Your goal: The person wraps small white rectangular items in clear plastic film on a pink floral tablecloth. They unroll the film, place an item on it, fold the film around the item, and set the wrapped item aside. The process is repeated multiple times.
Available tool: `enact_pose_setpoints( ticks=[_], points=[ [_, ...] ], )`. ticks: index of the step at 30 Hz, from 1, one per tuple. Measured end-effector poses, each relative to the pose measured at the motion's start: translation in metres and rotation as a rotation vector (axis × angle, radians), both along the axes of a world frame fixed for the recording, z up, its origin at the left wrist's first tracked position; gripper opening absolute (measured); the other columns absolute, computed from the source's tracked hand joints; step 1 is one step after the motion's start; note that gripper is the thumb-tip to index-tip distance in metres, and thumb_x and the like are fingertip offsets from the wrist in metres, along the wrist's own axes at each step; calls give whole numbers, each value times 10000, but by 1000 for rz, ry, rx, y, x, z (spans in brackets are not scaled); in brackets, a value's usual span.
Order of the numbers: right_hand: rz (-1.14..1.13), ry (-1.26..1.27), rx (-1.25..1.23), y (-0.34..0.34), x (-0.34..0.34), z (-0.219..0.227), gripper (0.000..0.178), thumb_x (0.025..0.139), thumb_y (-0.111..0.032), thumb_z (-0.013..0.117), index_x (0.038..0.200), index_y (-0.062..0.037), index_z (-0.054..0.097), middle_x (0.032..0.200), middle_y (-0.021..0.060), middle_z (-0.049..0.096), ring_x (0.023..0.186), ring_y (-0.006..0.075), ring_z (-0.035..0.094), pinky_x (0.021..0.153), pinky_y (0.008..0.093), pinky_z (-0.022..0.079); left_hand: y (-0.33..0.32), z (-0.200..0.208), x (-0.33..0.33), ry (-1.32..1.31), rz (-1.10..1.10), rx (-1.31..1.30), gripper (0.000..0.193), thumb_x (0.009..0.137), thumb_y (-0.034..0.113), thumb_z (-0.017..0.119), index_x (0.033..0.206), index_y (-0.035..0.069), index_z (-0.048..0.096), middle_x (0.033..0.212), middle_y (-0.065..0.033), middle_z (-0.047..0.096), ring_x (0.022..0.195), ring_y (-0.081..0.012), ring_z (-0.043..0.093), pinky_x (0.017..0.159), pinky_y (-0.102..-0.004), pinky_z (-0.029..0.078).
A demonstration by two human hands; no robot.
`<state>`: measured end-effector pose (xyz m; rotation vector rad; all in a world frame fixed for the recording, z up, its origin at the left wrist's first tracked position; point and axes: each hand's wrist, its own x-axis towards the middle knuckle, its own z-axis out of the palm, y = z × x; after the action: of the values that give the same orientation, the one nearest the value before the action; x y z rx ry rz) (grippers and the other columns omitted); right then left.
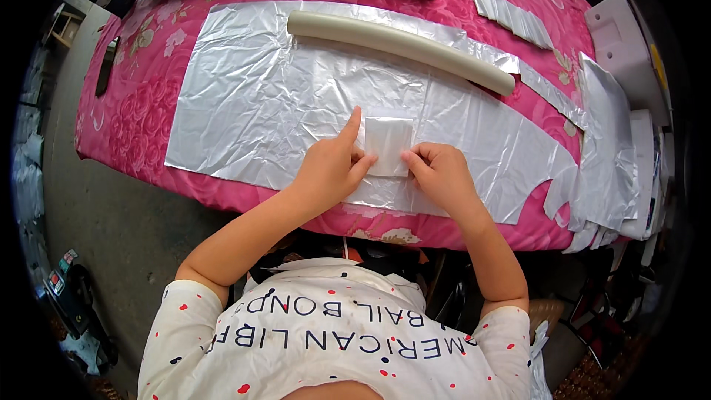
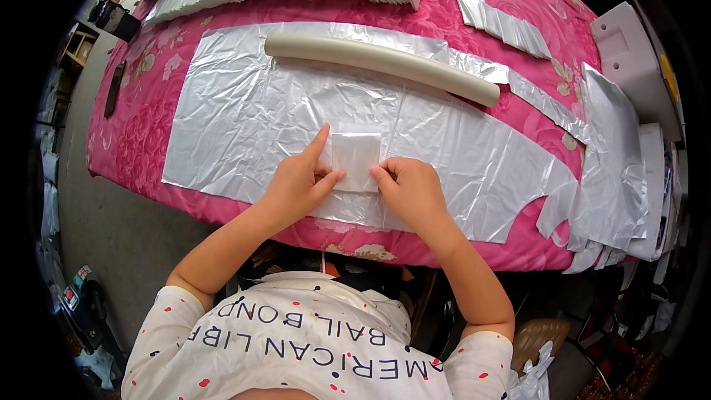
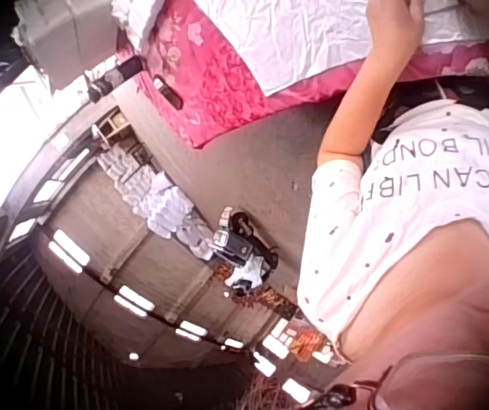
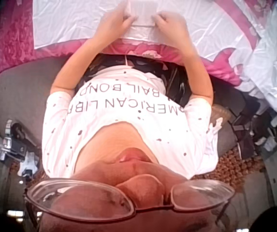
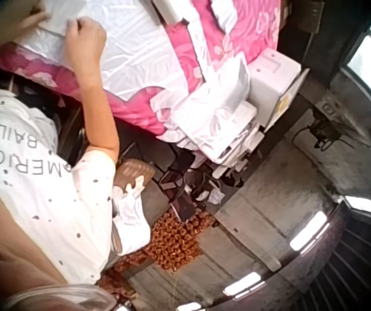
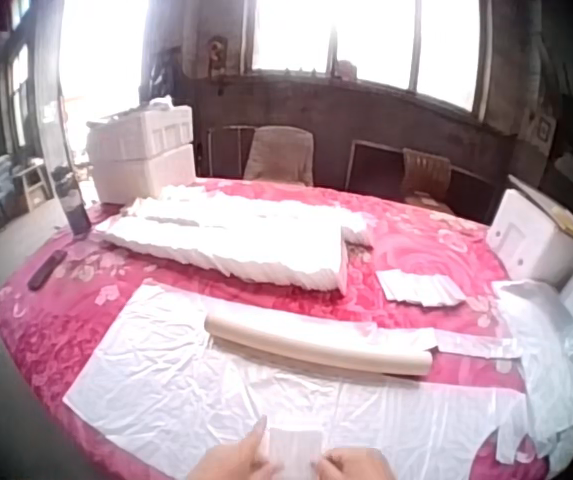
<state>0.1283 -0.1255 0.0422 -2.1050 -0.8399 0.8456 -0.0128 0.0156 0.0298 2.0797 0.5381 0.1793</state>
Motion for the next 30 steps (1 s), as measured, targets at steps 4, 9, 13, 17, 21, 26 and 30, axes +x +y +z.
enact_pose_setpoints(
  ticks=[4, 9, 13, 17, 21, 26, 30],
  points=[
    [-27, 134, -82, 8, 7, 4, 229, 838, -218, 599, 777, -7, 664, 607, 147, 600, 502, 246, 571, 521, 323, 435, 3, 5, 6, 41, 60, -115, 716, 811, 107, 645, 1372, -88, 244, 711, -140, 651, 614, -179, 634, 620, -276, 492],
    [48, -253, 40, 4, -8, 6, 222, 842, -206, 588, 765, -12, 662, 604, 156, 598, 507, 272, 576, 538, 343, 448, 9, 6, 7, 84, 44, -161, 724, 806, 117, 660, 1369, -91, 255, 712, -126, 654, 625, -155, 627, 626, -267, 495],
    [-10, -141, 68, 4, -3, -4, 223, 843, -196, 580, 762, -4, 661, 592, 151, 600, 500, 263, 582, 529, 341, 448, 8, 5, 7, 76, 45, -146, 728, 803, 121, 668, 1371, -81, 260, 707, -114, 652, 606, -151, 619, 619, -261, 494],
    [3, 32, -97, 14, 7, 7, 257, 848, -196, 566, 746, 23, 655, 571, 125, 607, 503, 217, 596, 526, 328, 450, 10, 15, 10, 158, 39, -195, 707, 795, 131, 676, 1360, -68, 301, 786, -115, 651, 646, -152, 622, 632, -263, 495],
    [-25, 139, -168, 18, 12, 12, 295, 851, -214, 555, 703, 25, 646, 558, 94, 607, 512, 183, 600, 536, 313, 453, 4, 10, 2, -69, 41, 354, 630, 776, 139, 676, 1313, -40, 400, 1072, -149, 600, 859, -205, 615, 718, -303, 495],
    [0, 185, -182, 18, 18, 4, 315, 849, -224, 547, 660, 11, 637, 559, 85, 610, 514, 160, 584, 537, 295, 453, -5, -3, 6, -278, -230, 612, 664, 752, 198, 675, 1310, -33, 398, 1282, -191, 462, 1145, -322, 480, 928, -380, 415],
    [-5, 218, -185, 19, 19, 3, 309, 848, -216, 542, 664, 13, 637, 566, 91, 613, 520, 158, 588, 540, 293, 457, -19, -12, 18, -109, -288, 661, 794, 783, 375, 619, 1354, -75, 300, 1403, -240, 317, 1335, -360, 270, 1093, -448, 209]
  ],
)
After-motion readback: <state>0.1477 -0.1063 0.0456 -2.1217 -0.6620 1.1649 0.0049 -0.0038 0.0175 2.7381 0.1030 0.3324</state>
